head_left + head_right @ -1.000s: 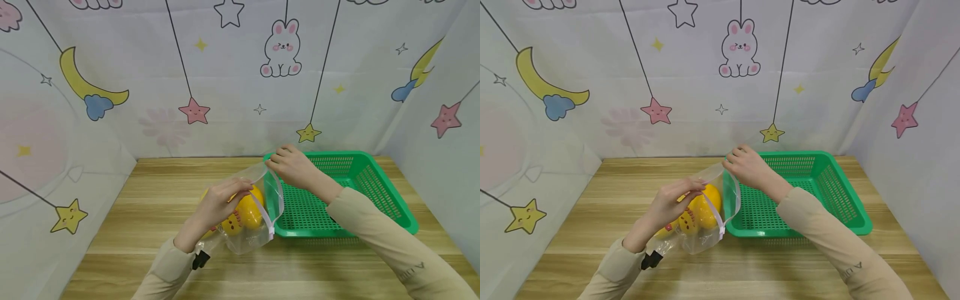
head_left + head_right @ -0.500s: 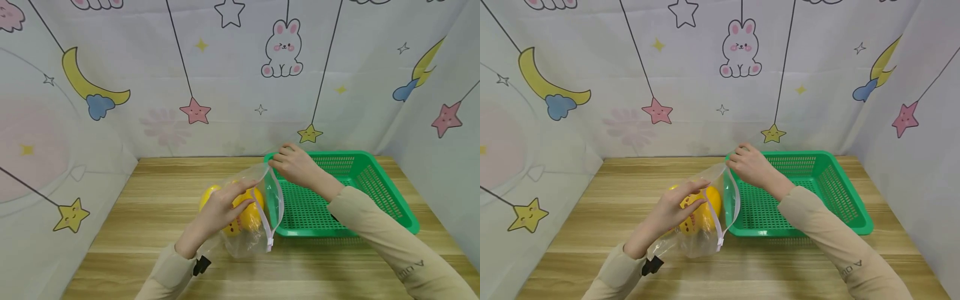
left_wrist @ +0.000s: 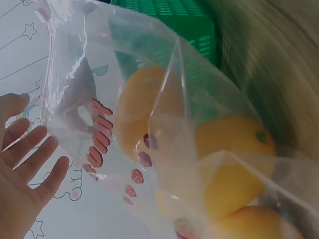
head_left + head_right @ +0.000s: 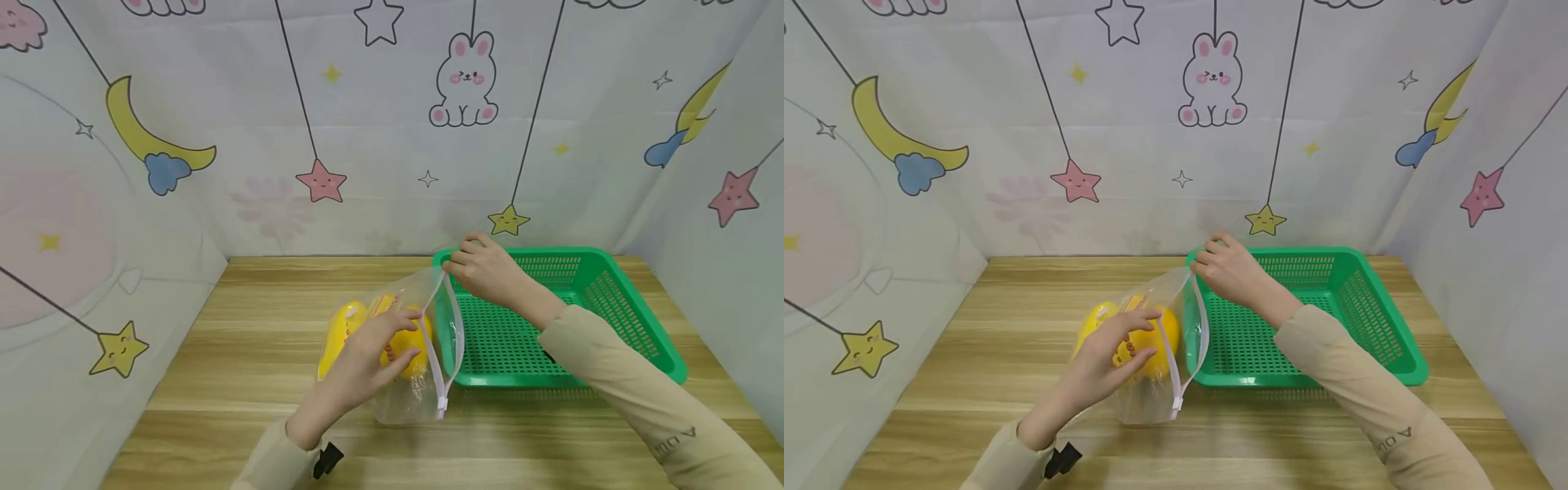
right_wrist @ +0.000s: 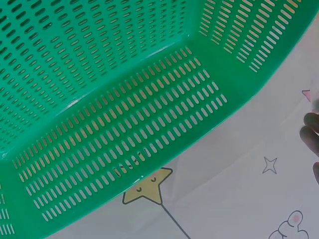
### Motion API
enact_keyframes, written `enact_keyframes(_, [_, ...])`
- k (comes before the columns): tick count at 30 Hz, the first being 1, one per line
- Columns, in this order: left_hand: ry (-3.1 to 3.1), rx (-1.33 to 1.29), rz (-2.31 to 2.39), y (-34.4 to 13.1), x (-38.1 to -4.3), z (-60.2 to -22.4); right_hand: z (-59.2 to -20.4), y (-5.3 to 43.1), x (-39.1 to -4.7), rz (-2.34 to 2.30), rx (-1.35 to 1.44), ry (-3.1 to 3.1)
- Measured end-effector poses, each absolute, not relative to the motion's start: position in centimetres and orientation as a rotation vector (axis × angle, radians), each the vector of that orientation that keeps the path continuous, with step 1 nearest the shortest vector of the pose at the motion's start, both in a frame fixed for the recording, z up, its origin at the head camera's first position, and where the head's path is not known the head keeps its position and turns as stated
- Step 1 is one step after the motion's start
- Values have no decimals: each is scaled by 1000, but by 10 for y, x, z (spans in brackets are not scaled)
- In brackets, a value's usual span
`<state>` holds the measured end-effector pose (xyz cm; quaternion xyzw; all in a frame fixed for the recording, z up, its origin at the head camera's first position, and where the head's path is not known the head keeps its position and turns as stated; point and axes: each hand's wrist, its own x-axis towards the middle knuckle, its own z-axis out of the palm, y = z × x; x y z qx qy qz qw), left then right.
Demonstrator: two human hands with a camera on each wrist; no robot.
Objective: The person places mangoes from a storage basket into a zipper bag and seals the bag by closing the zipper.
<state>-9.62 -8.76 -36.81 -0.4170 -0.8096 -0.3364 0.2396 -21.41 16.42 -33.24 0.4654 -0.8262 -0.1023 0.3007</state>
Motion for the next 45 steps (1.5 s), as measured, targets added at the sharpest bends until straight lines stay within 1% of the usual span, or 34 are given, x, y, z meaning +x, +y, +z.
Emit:
enact_keyframes(7, [-2257,-1129,-903,-79,-78,-381,-330,163,-215,-261,1240,-2173])
enact_keyframes(18, [-2270,-1060,-695,-65,-57,-400,-331,163,-217,-249,1253,-2176])
enact_keyframes(27, [-2252,-1095,-636,-62,-50,-406,-331,166,-216,-273,1242,-2205])
enact_keyframes(35, [-2188,-1153,-740,-66,-48,-408,-332,169,-218,-264,1234,-2201])
enact_keyframes(45, [-2069,-1228,-845,-76,-53,-411,-331,174,-219,-249,1242,-2190])
